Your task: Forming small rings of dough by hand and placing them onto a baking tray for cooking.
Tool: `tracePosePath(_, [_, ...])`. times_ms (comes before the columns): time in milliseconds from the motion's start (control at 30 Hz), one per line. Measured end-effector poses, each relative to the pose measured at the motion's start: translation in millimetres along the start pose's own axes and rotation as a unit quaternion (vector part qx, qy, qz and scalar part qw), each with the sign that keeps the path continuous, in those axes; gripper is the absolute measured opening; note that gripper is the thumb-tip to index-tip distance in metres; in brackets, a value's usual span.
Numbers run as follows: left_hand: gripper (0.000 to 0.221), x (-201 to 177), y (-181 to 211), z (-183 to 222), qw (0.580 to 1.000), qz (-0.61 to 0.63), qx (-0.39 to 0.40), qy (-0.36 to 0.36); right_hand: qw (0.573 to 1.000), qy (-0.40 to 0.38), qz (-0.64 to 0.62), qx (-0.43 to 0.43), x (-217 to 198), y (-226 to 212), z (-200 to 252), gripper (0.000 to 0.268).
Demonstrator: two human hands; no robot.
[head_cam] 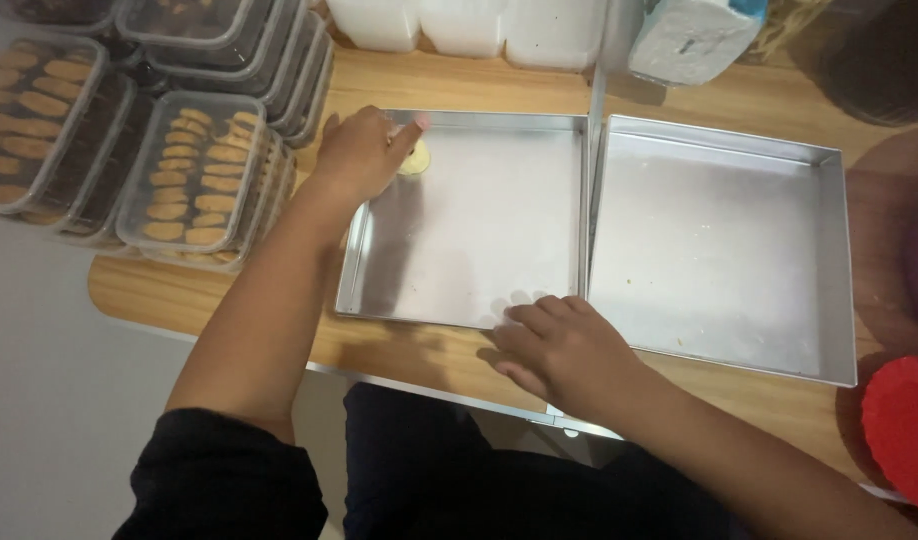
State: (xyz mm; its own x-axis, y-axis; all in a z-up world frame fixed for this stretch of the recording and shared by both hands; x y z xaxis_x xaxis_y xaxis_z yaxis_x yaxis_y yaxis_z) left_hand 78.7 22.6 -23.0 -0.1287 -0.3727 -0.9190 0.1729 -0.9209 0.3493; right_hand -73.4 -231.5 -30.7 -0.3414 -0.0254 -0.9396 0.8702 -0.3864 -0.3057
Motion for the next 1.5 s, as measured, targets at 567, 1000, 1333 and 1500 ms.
tracePosePath(567, [0.05,47,-97,11,0.973,0.197,-0.103,0.058,0.956,0.215,0.054,0.191,-90,149,-140,0.039])
tracePosePath(1000, [0.059,19,-68,27,0.991,0.054,0.028,0.122,0.983,0.167,0.017,0.069,-74,120,-213,0.026])
tracePosePath(1333, [0.074,45,-75,9,0.998,0.044,-0.004,0.04,0.998,0.009,0.034,0.054,-66,70,-276,0.034])
tracePosePath(1500, [0.077,58,-83,1,0.996,0.083,-0.006,0.042,0.978,-0.072,0.162,0.107,-36,90,-298,0.03])
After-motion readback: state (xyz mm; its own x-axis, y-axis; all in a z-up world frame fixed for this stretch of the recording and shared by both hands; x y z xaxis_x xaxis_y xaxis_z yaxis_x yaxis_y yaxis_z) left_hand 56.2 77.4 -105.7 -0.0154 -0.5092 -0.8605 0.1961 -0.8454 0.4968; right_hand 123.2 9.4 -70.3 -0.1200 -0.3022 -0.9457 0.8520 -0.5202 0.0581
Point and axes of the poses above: each hand's wrist, its own z-axis away from the middle knuckle, its own x-axis out of the palm, y = z × x, the point moved 10 cm from there along -z, towards the middle knuckle, and after that the axes turned 8 degrees about -y, right-handed, at the moved point
